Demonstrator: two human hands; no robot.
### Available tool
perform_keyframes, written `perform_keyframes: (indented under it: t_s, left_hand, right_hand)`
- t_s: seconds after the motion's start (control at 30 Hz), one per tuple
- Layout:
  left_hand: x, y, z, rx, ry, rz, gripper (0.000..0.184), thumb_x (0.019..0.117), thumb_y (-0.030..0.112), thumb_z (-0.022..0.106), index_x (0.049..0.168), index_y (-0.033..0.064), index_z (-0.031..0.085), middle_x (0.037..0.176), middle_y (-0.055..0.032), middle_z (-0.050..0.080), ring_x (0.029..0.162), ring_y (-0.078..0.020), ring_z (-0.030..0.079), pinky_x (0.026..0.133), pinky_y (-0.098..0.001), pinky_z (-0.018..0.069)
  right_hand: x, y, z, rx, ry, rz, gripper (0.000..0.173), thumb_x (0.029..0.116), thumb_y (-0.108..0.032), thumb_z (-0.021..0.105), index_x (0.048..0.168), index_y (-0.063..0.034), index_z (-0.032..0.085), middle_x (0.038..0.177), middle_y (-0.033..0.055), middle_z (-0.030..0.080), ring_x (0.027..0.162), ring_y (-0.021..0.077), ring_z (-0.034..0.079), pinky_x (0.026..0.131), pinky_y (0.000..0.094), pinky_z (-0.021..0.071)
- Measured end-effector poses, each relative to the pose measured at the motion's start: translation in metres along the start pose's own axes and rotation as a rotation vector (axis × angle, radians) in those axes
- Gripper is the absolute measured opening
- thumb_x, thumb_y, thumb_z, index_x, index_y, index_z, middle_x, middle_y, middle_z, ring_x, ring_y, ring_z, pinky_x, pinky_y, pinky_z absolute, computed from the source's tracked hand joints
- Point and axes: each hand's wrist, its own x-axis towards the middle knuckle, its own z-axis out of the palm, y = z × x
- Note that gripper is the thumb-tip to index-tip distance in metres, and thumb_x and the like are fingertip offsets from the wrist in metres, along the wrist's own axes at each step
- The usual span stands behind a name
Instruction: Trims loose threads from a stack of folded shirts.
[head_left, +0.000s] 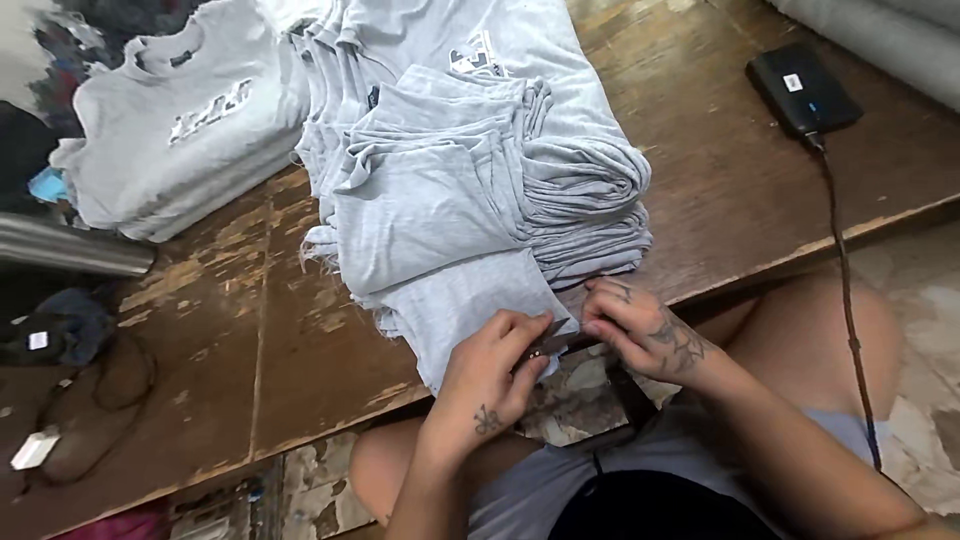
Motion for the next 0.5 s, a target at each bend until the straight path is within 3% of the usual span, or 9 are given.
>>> perform_keyframes:
  t_s: [0.13,0.43,0.5]
  left_hand:
    - [-0.0004,0.0019,0.0068,0.100,0.088,0.065,0.029,0.0992,0.011,0.057,0.123,0.0047,0.073,0.101,-0.0138,0.075,0.085,-0.0245,0.073,0.071,-0.0381,0.0591]
    - [-0.0030,0.0054,0.0059,0.118,0.075,0.069,0.032,0.1001,0.014,0.056,0.127,0.0047,0.071,0.101,-0.0141,0.073,0.084,-0.0253,0.073,0.070,-0.0393,0.0589]
    - [-0.0017,0.0050,0.0076,0.128,0.095,0.080,0.032,0.0996,0.014,0.057,0.126,0.0054,0.071,0.098,-0.0138,0.073,0.081,-0.0250,0.072,0.067,-0.0386,0.0581]
  right_hand:
    - [-0.0008,-0.0009,0.0020,0.056,0.035,0.002,0.028,0.1070,-0.018,0.046,0.091,-0.0003,0.063,0.081,0.0119,0.064,0.085,0.0201,0.065,0.093,0.0323,0.0512]
    - [-0.0009,-0.0037,0.0014,0.129,0.052,0.061,0.032,0.1083,-0.020,0.044,0.092,0.0006,0.062,0.081,0.0117,0.063,0.086,0.0175,0.064,0.097,0.0313,0.0491]
    - [-0.0020,-0.0059,0.0020,0.144,0.058,0.073,0.033,0.1091,-0.022,0.044,0.092,0.0003,0.061,0.081,0.0110,0.061,0.083,0.0151,0.063,0.103,0.0321,0.0464]
